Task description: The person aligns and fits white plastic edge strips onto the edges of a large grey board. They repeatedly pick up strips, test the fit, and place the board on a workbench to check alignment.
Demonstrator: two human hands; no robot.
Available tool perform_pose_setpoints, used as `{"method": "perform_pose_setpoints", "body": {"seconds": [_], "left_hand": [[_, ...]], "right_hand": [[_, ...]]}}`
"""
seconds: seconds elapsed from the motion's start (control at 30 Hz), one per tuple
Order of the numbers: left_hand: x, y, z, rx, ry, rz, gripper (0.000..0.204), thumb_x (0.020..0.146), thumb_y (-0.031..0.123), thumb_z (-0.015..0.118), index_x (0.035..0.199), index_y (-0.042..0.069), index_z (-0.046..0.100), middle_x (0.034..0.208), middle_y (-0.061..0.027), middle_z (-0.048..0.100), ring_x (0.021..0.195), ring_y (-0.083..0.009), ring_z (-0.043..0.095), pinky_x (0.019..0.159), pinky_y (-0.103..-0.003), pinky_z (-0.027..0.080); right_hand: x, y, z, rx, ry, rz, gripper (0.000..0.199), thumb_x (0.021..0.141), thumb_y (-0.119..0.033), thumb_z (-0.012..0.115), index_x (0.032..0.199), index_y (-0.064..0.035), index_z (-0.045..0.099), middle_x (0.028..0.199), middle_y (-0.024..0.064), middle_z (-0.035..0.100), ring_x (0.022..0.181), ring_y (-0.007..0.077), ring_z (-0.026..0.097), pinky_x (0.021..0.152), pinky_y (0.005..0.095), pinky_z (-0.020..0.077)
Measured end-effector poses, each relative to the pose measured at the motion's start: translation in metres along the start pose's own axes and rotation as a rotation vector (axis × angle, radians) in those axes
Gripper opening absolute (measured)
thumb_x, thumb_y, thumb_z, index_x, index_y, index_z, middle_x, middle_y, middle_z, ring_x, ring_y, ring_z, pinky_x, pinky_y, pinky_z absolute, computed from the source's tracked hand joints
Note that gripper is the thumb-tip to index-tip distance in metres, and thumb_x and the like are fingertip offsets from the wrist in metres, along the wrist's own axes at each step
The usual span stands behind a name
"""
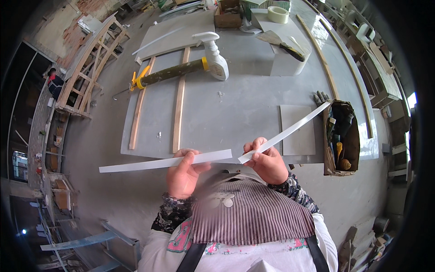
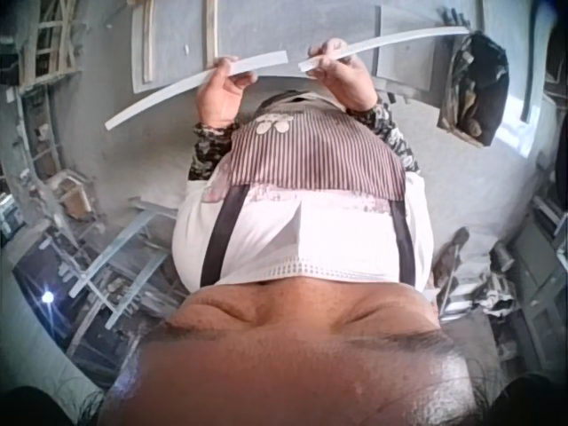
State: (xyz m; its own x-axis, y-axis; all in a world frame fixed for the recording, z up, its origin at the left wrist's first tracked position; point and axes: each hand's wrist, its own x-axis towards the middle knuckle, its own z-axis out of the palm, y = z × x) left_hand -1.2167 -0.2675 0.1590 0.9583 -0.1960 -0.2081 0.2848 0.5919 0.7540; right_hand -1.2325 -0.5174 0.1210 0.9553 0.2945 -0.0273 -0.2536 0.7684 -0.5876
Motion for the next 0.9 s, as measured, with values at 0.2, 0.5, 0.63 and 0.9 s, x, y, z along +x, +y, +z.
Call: {"method": "perform_pose_setpoints", "body": {"seconds": [0.2,0.5,0.63,0.9], "left_hand": [[-0.004,0.008,0.002,0.045,-0.014,0.022,0.016,0.092,0.013,0.058,0.1,0.0,0.055,0.096,-0.0114,0.062,0.085,-0.0272,0.067,0.075,-0.04,0.059],[-0.014,0.014,-0.003,0.056,0.048,0.117,0.016,0.094,0.017,0.056,0.099,0.001,0.056,0.093,-0.0136,0.062,0.081,-0.0265,0.066,0.069,-0.037,0.058],[-0.018,0.014,-0.01,0.034,0.056,0.135,0.016,0.093,0.015,0.057,0.1,0.001,0.056,0.095,-0.0131,0.062,0.082,-0.0272,0.066,0.071,-0.039,0.059],[-0.023,0.013,-0.018,-0.001,0.032,0.15,0.016,0.092,0.012,0.059,0.102,-0.001,0.055,0.098,-0.0116,0.061,0.086,-0.0281,0.067,0.074,-0.041,0.059]], "right_hand": [[0.001,0.002,0.008,0.086,0.0,0.046,0.018,0.093,-0.004,0.055,0.109,-0.0072,0.047,0.115,0.0198,0.058,0.103,0.0281,0.063,0.086,0.0351,0.0573],[0.021,0.002,0.024,0.094,-0.065,0.085,0.018,0.092,-0.003,0.056,0.107,-0.0045,0.047,0.121,0.0217,0.054,0.116,0.0292,0.055,0.092,0.0368,0.056],[0.024,0.005,0.032,0.094,-0.07,0.1,0.015,0.093,-0.003,0.055,0.106,-0.0043,0.047,0.121,0.0224,0.054,0.115,0.0287,0.056,0.092,0.0369,0.056],[0.024,0.01,0.033,0.088,-0.075,0.111,0.014,0.094,-0.003,0.052,0.107,-0.0058,0.047,0.123,0.0225,0.054,0.114,0.0294,0.057,0.092,0.0387,0.0556]]}}
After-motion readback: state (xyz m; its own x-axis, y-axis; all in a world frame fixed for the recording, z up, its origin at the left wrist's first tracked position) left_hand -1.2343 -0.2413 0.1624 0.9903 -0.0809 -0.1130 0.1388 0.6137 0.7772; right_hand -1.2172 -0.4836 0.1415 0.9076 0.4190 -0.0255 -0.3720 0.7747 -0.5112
